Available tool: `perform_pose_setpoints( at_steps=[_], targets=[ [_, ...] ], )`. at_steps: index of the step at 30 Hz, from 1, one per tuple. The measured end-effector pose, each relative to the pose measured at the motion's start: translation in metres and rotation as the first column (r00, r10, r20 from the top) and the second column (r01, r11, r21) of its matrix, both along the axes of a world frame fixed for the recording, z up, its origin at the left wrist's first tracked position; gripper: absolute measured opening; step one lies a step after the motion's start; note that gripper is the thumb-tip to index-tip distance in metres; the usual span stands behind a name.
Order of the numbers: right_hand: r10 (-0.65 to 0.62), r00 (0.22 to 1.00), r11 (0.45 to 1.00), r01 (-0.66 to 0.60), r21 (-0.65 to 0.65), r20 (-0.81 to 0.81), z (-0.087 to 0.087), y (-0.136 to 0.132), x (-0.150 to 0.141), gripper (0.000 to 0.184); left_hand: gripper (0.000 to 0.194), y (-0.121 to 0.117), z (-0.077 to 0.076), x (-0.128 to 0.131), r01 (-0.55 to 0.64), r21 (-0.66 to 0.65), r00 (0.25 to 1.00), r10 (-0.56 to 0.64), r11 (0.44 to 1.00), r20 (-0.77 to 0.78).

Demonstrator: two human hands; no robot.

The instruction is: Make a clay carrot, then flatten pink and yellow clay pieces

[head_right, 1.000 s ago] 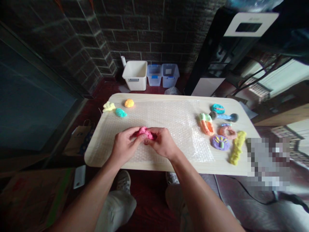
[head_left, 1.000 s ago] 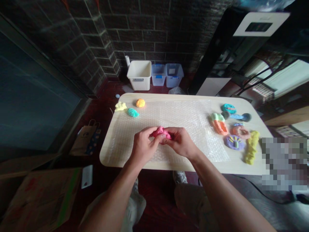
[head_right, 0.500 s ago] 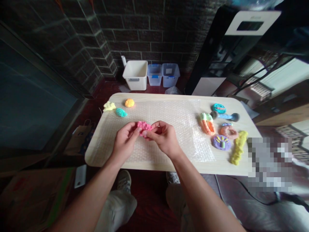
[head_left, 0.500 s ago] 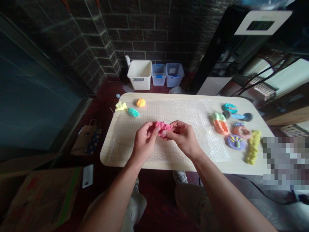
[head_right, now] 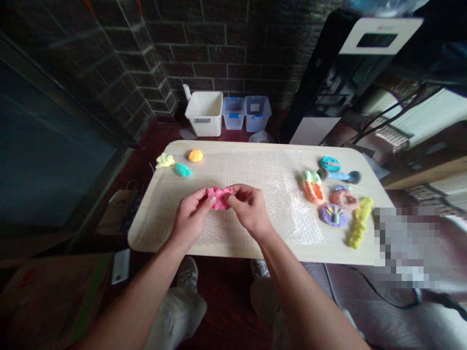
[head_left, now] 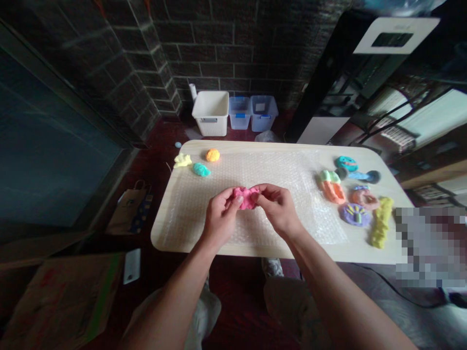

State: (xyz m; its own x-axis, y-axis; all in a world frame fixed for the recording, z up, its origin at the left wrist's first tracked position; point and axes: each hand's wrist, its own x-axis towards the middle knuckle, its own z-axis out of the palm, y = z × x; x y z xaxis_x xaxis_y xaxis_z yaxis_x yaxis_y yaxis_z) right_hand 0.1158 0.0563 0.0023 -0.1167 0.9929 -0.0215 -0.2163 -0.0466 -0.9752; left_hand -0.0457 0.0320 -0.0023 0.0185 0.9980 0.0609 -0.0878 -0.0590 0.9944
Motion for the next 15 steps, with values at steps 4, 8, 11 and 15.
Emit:
perform_pose_setpoints(
  at_steps=[4, 8, 11, 15],
  targets=[
    [-0.001, 0.992, 0.998, -0.007, -0.058, -0.124, 0.000, 0.001, -0.001, 0.033, 0.023, 0.001, -0.004, 0.002, 0.029, -0.037, 0.990, -0.023, 0.999, 0.141],
    [-0.055, 0.993, 0.998, 0.052, -0.030, -0.104, 0.000, -0.003, -0.001, 0.037, 0.022, 0.003, -0.002, 0.003, -0.010, -0.077, 0.975, 0.026, 0.997, 0.219],
    [-0.159, 0.964, 0.981, 0.129, 0.146, 0.214, 0.000, -0.008, -0.003, 0.022, 0.025, 0.003, -0.003, 0.004, -0.103, -0.072, 0.981, 0.114, 0.992, 0.160],
    [-0.327, 0.796, 0.902, 0.101, 0.420, 0.510, 0.005, -0.017, -0.009, 0.015, 0.031, 0.002, -0.004, 0.006, -0.197, -0.045, 0.976, 0.200, 0.979, 0.089]
  ],
)
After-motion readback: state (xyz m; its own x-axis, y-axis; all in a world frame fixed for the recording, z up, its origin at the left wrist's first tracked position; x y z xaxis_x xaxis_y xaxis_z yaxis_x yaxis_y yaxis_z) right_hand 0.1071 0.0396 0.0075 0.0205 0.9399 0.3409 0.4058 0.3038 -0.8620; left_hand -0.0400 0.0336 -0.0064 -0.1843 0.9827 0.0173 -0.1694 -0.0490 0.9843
